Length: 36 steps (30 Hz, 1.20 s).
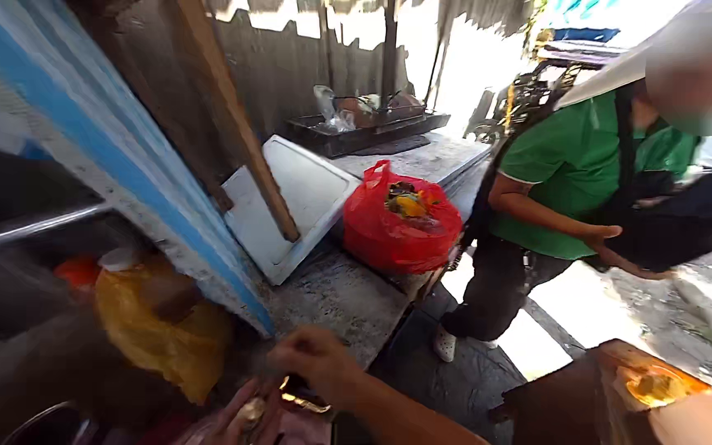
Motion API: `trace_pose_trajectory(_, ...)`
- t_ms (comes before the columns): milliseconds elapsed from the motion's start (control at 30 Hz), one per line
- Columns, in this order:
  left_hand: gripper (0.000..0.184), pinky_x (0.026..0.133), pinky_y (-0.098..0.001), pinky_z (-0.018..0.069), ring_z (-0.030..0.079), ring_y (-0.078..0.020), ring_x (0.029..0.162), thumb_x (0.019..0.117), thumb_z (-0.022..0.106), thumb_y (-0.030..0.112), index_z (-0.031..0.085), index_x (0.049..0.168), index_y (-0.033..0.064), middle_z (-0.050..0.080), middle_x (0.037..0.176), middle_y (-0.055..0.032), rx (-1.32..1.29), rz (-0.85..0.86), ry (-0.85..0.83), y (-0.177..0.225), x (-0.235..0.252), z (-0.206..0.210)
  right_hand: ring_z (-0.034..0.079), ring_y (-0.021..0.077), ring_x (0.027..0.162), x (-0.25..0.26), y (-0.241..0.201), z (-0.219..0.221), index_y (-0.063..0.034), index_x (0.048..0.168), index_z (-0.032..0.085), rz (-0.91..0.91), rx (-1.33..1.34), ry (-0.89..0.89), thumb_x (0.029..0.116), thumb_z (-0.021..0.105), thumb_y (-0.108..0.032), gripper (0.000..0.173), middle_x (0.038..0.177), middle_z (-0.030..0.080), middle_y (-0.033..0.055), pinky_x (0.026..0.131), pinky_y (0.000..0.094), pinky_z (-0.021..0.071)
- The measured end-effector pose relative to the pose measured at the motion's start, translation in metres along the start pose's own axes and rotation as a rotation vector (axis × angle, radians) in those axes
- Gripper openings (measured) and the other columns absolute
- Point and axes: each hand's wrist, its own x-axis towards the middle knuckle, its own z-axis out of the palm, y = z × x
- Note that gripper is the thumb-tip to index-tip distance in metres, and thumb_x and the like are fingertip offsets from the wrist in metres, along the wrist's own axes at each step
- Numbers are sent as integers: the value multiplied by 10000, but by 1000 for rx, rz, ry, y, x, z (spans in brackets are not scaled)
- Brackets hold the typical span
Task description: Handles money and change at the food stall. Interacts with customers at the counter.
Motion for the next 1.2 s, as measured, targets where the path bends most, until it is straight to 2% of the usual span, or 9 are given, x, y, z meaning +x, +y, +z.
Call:
trace_pose_trajectory(167, 423, 1018, -431, 563, 638, -351, 1249, 966, 659, 124, 609, 1371, 11, 627, 1364, -232, -250, 95, 90, -3, -8, -5, 709, 162, 804, 7, -5, 3, -14, 1071, 556, 376, 357, 92, 1070, 479, -87, 107, 977, 707, 85, 751, 323, 617)
trace_pose_trajectory(433, 420, 1041, -441, 549, 637, -371, 1249, 1006, 623, 164, 597, 1376, -32, 615, 1363, -273, -348, 48, 33, 2, -19, -15, 708, 263, 1082, 8, -8, 18, 53, 1387, 466, 573, 623, 31, 1130, 105, -385, 624, 1221, 681, 168, 953, 396, 590)
trace_pose_trajectory(500, 420, 1042, -438, 549, 638, -373, 1248, 1001, 635, 170, 604, 1362, -41, 619, 1357, -276, -354, 58, 41, 1, -20, -17, 714, 257, 1052, 7, -8, 17, 34, 1362, 484, 577, 637, 29, 1111, 73, -454, 685, 1176, 692, 152, 936, 393, 596)
trace_pose_trajectory(600, 412, 1094, -446, 504, 592, -376, 1308, 981, 647, 99, 608, 1367, -40, 581, 1412, -272, -360, 87, -2, 0, -22, -21, 687, 165, 806, 6, -5, 12, -88, 1054, 568, 593, 650, 22, 1069, 48, -565, 706, 900, 668, 46, 736, 309, 600)
trace_pose_trajectory(700, 439, 1106, -467, 489, 578, -396, 1316, 920, 639, -64, 617, 1358, -42, 566, 1426, -277, -332, 95, 16, -1, -25, -22, 537, 46, 589, 4, 1, 10, -135, 828, 558, 399, 404, -71, 1124, 217, -332, 493, 690, 553, -47, 551, 193, 471)
trace_pose_trajectory(767, 447, 1090, -472, 503, 600, -393, 1289, 912, 629, -87, 621, 1356, -39, 584, 1407, -271, -322, 91, 41, -2, -25, -19, 460, -19, 534, 4, 6, 9, -126, 927, 651, 113, -31, -178, 1044, 539, -223, 189, 662, 531, -94, 505, 158, 398)
trace_pose_trajectory(833, 439, 1054, -468, 530, 647, -371, 1224, 917, 625, -80, 628, 1353, -29, 617, 1368, -257, -299, 89, 75, -2, -26, -15, 503, -11, 606, 3, 9, 11, -110, 1108, 735, -60, -314, -287, 974, 683, -314, 249, 780, 621, -56, 556, 174, 441)
trace_pose_trajectory(967, 430, 983, -443, 574, 696, -323, 1123, 920, 646, -50, 629, 1349, -18, 651, 1307, -241, -274, 66, 79, -2, -27, -12, 605, 38, 808, 0, 4, 22, -187, 1228, 749, -47, -477, -416, 920, 739, -323, 338, 1001, 660, 22, 702, 189, 528)
trace_pose_trajectory(1200, 527, 953, -453, 590, 712, -336, 1077, 849, 675, -116, 597, 1364, -34, 658, 1284, -243, -286, 54, 154, -6, -27, -11, 565, 53, 770, -3, 8, 21, -129, 1179, 757, -25, -566, -443, 949, 698, -301, 293, 974, 628, 50, 677, 188, 490)
